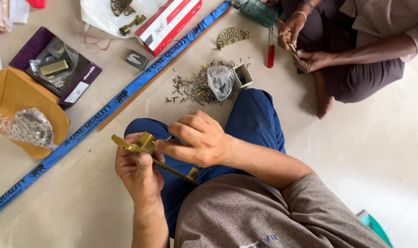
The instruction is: The person sits on the floor assembling brass door lock mechanisms. They insert screws into the lock body and a decorative perforated plate, using a screwdriver to tighten them. The person handles multiple lock components and screws, occasionally passing parts to another person nearby.
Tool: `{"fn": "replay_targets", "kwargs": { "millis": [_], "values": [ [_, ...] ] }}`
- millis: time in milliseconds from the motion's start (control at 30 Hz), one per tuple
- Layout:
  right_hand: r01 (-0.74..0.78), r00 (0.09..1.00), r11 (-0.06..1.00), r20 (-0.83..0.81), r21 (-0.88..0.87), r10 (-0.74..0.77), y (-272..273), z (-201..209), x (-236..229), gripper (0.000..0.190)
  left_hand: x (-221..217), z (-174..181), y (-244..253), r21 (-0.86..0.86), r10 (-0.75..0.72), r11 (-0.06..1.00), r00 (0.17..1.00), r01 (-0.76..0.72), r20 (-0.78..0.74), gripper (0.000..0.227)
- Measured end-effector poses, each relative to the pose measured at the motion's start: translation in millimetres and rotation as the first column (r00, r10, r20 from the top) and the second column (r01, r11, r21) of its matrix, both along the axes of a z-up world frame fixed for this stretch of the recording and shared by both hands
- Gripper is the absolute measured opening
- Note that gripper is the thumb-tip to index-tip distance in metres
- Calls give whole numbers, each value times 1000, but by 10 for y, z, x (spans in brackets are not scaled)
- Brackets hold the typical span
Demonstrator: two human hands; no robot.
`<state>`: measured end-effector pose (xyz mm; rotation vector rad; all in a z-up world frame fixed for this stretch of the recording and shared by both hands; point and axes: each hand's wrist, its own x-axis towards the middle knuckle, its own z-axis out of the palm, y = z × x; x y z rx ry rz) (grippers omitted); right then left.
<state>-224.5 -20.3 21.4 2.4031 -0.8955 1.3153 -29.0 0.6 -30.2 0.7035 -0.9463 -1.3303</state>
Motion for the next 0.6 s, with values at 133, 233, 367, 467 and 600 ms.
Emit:
{"fn": "replay_targets", "kwargs": {
  "millis": [133, 233, 367, 467, 600],
  "values": [
    [-21, 1000, 989, 2, 145, 21, 18, 4, -22, 31, -55, 37, 6, -1, 18, 1000, 999, -18, 35, 57],
    [-7, 997, 993, 73, 120, -2, 13, -13, 8, 27, -84, 53, 26, -6, 34, 999, 997, -33, 69, 59],
    [-42, 999, 998, 15, 50, 41, -23, -33, -75, 27, -75, 36, 17, -39, 19, 999, 995, -15, 102, 58],
    [-85, 996, 996, -9, 13, 85, -100, -53, -108, 26, -94, 17, 6, -52, 12, 999, 991, -6, 131, 56],
    [-97, 990, 980, 113, 175, 78, -17, -120, -33, 28, -92, 6, 9, -56, 25, 998, 993, -19, 112, 55]
  ]
}}
